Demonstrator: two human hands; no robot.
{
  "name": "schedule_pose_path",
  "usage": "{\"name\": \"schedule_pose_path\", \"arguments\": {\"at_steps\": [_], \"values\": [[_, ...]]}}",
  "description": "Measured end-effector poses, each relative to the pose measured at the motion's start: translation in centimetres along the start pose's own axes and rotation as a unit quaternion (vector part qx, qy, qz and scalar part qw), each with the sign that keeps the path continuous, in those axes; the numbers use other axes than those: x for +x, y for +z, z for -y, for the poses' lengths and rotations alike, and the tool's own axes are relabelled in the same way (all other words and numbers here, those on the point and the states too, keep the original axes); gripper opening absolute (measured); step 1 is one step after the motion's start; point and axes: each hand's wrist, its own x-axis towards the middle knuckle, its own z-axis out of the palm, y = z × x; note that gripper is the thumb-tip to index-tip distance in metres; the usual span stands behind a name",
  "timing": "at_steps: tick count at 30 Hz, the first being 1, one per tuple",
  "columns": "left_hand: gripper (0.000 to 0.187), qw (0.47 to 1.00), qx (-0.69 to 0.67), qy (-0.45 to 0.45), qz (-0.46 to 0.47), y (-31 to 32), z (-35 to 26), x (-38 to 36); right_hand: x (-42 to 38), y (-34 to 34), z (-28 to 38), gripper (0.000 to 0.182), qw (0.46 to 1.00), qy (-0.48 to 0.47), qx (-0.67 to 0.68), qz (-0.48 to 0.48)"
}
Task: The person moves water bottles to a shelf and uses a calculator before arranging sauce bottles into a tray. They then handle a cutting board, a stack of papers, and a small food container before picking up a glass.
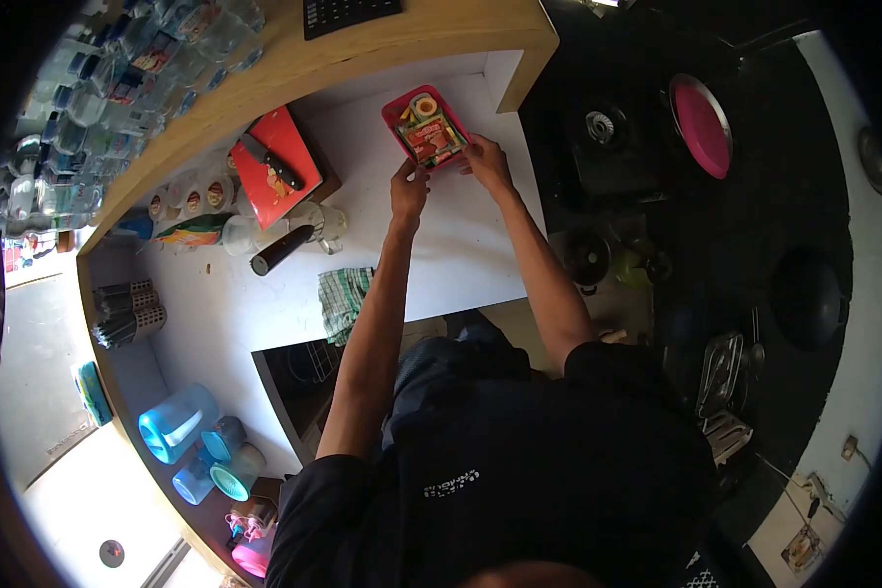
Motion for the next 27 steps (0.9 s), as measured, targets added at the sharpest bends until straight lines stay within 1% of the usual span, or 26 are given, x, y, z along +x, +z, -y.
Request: {"name": "schedule_pose_path", "arguments": {"at_steps": [3, 5, 6, 9, 12, 13, 14, 16, 18, 19, 22, 23, 26, 27], "values": [[0.046, 0.999, 0.013, -0.024, -0.036, 0.2, -0.6, -0.5, 0.5, 0.1, -0.5, 0.030, 1.000, -0.012, -0.012, -0.013], [0.049, 0.998, -0.023, -0.010, -0.059, 0.4, -0.7, -1.2, -0.8, 0.5, 0.0, 0.028, 0.999, -0.009, -0.038, -0.027], [0.051, 0.997, -0.041, -0.004, -0.072, 0.3, -0.7, -1.7, -1.5, 0.7, 0.2, 0.028, 0.999, -0.010, -0.022, -0.030], [0.052, 0.996, -0.056, -0.044, -0.055, -0.6, -2.2, -4.8, -4.9, 0.8, 0.6, 0.029, 0.999, -0.020, 0.017, -0.030], [0.052, 0.988, -0.122, 0.058, -0.073, -1.4, -2.7, -9.4, -9.1, 0.8, 1.9, 0.030, 0.998, -0.048, 0.044, -0.017], [0.053, 0.991, -0.112, 0.031, -0.067, -2.1, -3.3, -11.5, -10.5, 0.9, 2.0, 0.030, 0.997, -0.052, 0.054, -0.015], [0.053, 0.986, -0.149, 0.029, -0.073, -2.6, -3.2, -13.5, -12.0, 1.0, 2.2, 0.030, 0.996, -0.057, 0.063, -0.011], [0.053, 0.981, -0.173, -0.033, -0.075, -4.1, -4.7, -18.0, -15.2, 1.3, 2.8, 0.031, 0.997, -0.065, 0.025, 0.024], [0.053, 0.976, -0.195, -0.043, -0.082, -5.1, -3.0, -21.4, -18.1, 2.3, 2.4, 0.031, 0.996, -0.062, 0.004, 0.061], [0.052, 0.968, -0.221, -0.038, -0.112, -5.4, -2.5, -23.1, -19.5, 2.9, 1.9, 0.032, 0.995, -0.053, -0.002, 0.079], [0.052, 0.975, -0.121, -0.143, -0.121, -8.4, -1.5, -29.6, -23.6, 4.6, -0.1, 0.032, 0.988, -0.043, -0.013, 0.145], [0.052, 0.970, -0.130, -0.138, -0.154, -9.0, -1.1, -31.7, -24.5, 5.4, -0.4, 0.032, 0.985, -0.033, -0.017, 0.171], [0.051, 0.934, -0.222, -0.039, -0.277, -9.2, 1.6, -37.5, -27.9, 8.2, -1.0, 0.032, 0.965, -0.055, -0.027, 0.255], [0.051, 0.918, -0.240, -0.044, -0.313, -9.5, 1.3, -39.6, -29.1, 9.1, -1.1, 0.033, 0.956, -0.060, -0.025, 0.286]]}}
